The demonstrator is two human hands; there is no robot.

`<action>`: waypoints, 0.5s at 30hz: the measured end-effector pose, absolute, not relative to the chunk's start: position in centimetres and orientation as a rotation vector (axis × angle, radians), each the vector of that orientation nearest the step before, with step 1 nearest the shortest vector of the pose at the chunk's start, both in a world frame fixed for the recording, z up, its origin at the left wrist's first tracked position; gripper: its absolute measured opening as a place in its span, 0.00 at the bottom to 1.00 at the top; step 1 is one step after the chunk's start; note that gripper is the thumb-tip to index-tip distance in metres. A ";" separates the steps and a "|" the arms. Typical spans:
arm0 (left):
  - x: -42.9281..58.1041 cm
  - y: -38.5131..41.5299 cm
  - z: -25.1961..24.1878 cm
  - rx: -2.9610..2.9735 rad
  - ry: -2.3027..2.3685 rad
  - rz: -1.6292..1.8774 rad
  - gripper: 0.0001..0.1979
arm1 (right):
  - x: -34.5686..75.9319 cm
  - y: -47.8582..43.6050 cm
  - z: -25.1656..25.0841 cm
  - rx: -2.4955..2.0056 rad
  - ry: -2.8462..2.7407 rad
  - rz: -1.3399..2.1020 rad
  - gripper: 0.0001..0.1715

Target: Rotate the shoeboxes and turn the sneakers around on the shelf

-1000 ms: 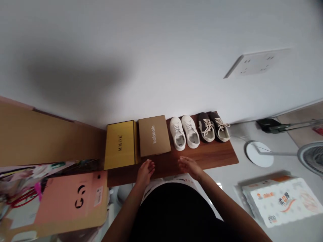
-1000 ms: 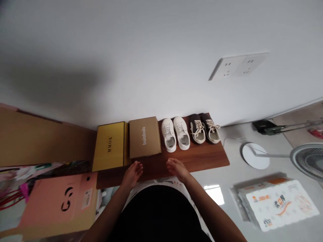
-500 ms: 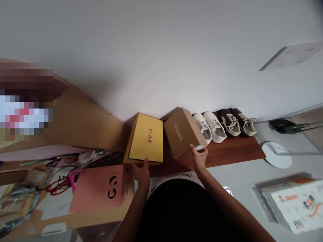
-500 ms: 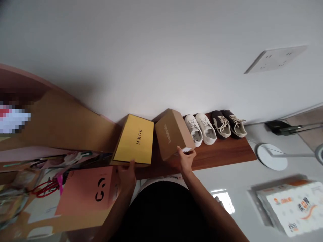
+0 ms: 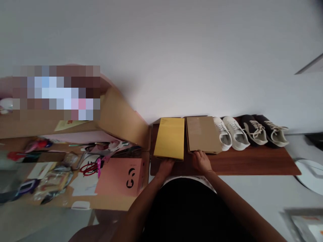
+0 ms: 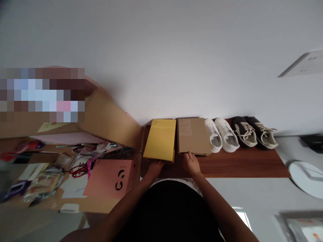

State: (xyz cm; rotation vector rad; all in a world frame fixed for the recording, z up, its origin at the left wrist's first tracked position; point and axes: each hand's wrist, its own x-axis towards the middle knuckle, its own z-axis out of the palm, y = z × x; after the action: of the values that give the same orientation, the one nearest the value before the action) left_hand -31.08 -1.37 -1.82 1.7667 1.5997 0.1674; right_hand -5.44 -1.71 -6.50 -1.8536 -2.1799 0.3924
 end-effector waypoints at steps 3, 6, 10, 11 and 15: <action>-29.4 -0.5 -2.1 1.745 1.574 0.132 0.17 | -5.3 -1.1 -6.8 -1.925 -2.200 0.356 0.20; -27.6 -0.5 -2.2 1.738 1.599 0.138 0.18 | -5.1 -0.1 -5.9 -1.975 -2.158 0.407 0.16; -26.2 -1.7 -2.2 1.717 1.739 0.085 0.20 | -4.8 0.2 -4.4 -1.903 -2.098 0.647 0.19; -26.1 -2.0 -2.1 1.667 1.769 0.111 0.20 | -4.5 -0.1 -4.1 -1.888 -2.057 0.710 0.21; -26.4 -2.7 -1.3 1.361 1.814 0.360 0.18 | -0.5 -2.7 -3.7 -1.813 -1.813 0.773 0.23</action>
State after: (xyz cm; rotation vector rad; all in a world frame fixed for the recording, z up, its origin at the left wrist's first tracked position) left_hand -26.40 -2.67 -1.27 1.3606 1.8136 0.3602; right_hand -0.51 -2.74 -3.69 -1.8126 -1.8130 0.7727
